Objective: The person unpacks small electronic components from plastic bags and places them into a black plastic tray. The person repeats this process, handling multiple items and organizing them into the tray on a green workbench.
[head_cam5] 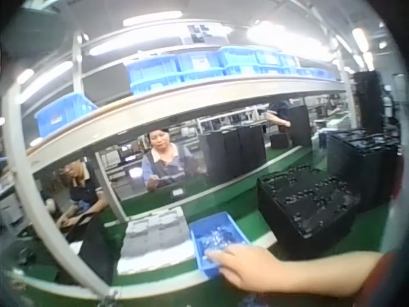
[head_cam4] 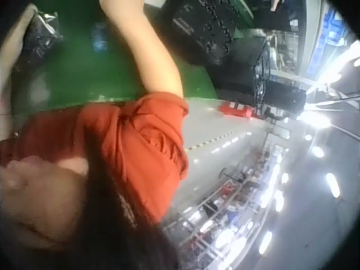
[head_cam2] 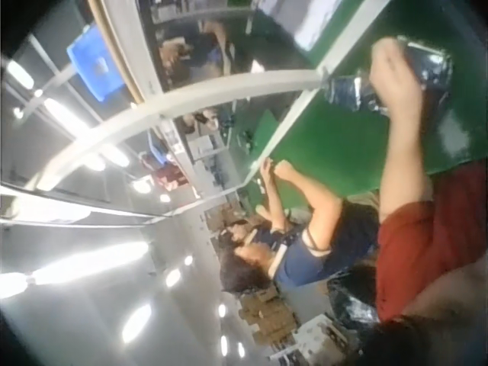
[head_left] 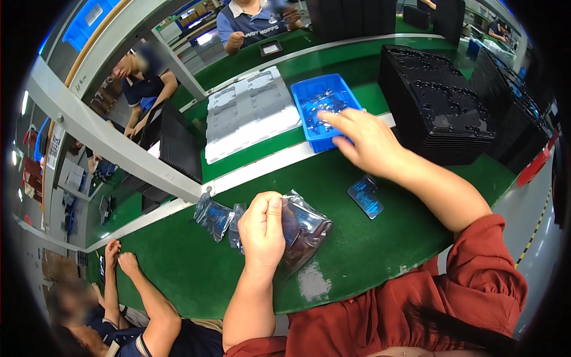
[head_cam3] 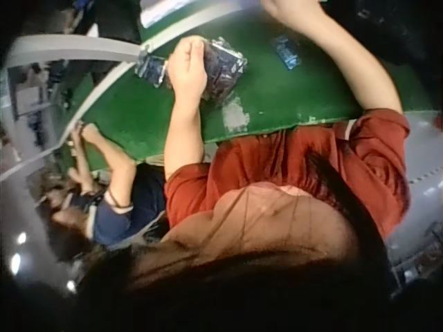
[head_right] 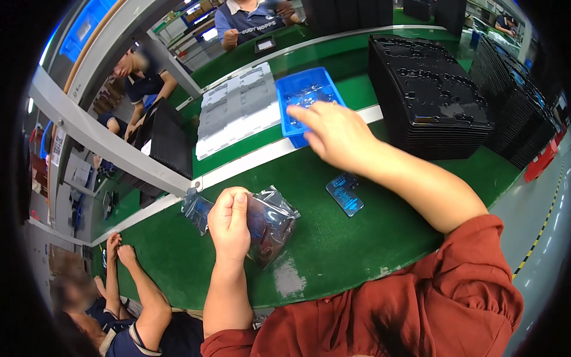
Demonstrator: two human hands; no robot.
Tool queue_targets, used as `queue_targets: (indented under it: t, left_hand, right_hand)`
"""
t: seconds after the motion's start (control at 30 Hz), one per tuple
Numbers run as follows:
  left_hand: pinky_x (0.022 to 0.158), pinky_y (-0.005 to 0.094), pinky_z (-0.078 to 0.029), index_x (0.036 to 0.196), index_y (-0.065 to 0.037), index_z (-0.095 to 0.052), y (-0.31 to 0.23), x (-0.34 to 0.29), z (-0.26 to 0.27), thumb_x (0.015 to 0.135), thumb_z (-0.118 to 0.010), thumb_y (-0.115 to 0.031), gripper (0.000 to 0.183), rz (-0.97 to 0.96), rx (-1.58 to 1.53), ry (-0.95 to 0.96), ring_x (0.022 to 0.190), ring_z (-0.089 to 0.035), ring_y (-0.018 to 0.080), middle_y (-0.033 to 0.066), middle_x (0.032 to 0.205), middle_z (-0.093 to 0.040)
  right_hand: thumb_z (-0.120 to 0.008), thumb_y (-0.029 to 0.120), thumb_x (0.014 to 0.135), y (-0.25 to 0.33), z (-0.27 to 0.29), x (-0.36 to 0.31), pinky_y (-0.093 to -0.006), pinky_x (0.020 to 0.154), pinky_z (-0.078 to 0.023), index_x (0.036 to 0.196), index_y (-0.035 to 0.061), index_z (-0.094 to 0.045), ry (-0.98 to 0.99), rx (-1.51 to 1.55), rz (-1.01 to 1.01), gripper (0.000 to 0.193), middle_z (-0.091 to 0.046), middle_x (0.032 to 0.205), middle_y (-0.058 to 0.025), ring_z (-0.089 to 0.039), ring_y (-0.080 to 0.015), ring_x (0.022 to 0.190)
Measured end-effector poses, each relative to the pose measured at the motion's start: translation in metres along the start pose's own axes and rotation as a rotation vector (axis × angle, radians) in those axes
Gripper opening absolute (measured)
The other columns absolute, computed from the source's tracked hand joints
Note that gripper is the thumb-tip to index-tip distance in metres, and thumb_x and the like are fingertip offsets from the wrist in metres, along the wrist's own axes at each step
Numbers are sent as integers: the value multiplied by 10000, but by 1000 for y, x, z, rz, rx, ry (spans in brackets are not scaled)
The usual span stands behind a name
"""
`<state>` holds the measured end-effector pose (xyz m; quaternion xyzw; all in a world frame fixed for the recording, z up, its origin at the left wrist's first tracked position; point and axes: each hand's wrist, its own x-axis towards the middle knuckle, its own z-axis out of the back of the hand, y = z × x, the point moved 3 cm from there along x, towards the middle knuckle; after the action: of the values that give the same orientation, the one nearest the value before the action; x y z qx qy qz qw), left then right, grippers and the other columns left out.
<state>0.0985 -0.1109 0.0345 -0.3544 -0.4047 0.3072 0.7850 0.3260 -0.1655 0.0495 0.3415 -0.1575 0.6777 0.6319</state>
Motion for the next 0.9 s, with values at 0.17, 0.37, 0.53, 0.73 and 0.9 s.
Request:
queue_targets:
  t: [0.17, 0.37, 0.53, 0.73, 0.9]
  left_hand:
    - [594, 234, -434, 842, -2, -610, 7, -5, -10, 946, -520, -133, 190, -48, 21, 30, 640, -533, 93, 41, 708, -604]
    - [582, 355, -476, 855, -1, -598, -8, -11, -16, 894, -560, -70, 87, -241, 101, 91, 637, -607, 293, 136, 751, -617]
    - [564, 354, -473, 850, -5, -598, -10, -12, -21, 889, -561, -59, 76, -282, 146, 106, 628, -605, 297, 134, 744, -616]
    - [563, 357, -480, 832, -7, -593, -11, -14, -22, 877, -569, -50, 66, -315, 200, 105, 633, -613, 299, 130, 739, -619]
    - [569, 356, -490, 834, -19, -595, -11, -17, -27, 875, -571, -63, 65, -342, 211, 132, 635, -618, 290, 126, 741, -623]
  right_hand:
    - [-657, 32, 733, 64, 13, -36, -360, 713, -495, 882, 37, -651, 141, 476, 195, 149, -602, 896, -93, -608, -269, 812]
    - [-634, 19, 771, 70, 6, -54, -329, 662, -504, 882, 22, -638, 231, 650, -89, 111, -606, 836, -87, -612, -252, 749]
    - [-619, 6, 789, 60, 1, -55, -276, 608, -519, 888, 9, -633, 284, 805, -123, 101, -622, 817, -86, -623, -173, 691]
    - [-632, 30, 803, 54, -5, -58, -287, 610, -515, 913, 4, -664, 382, 881, -245, 118, -646, 861, -96, -626, -163, 700]
    - [-647, 140, 823, 48, -19, -60, -278, 609, -492, 895, 0, -684, 568, 1075, -269, 162, -651, 829, -100, -606, -137, 677]
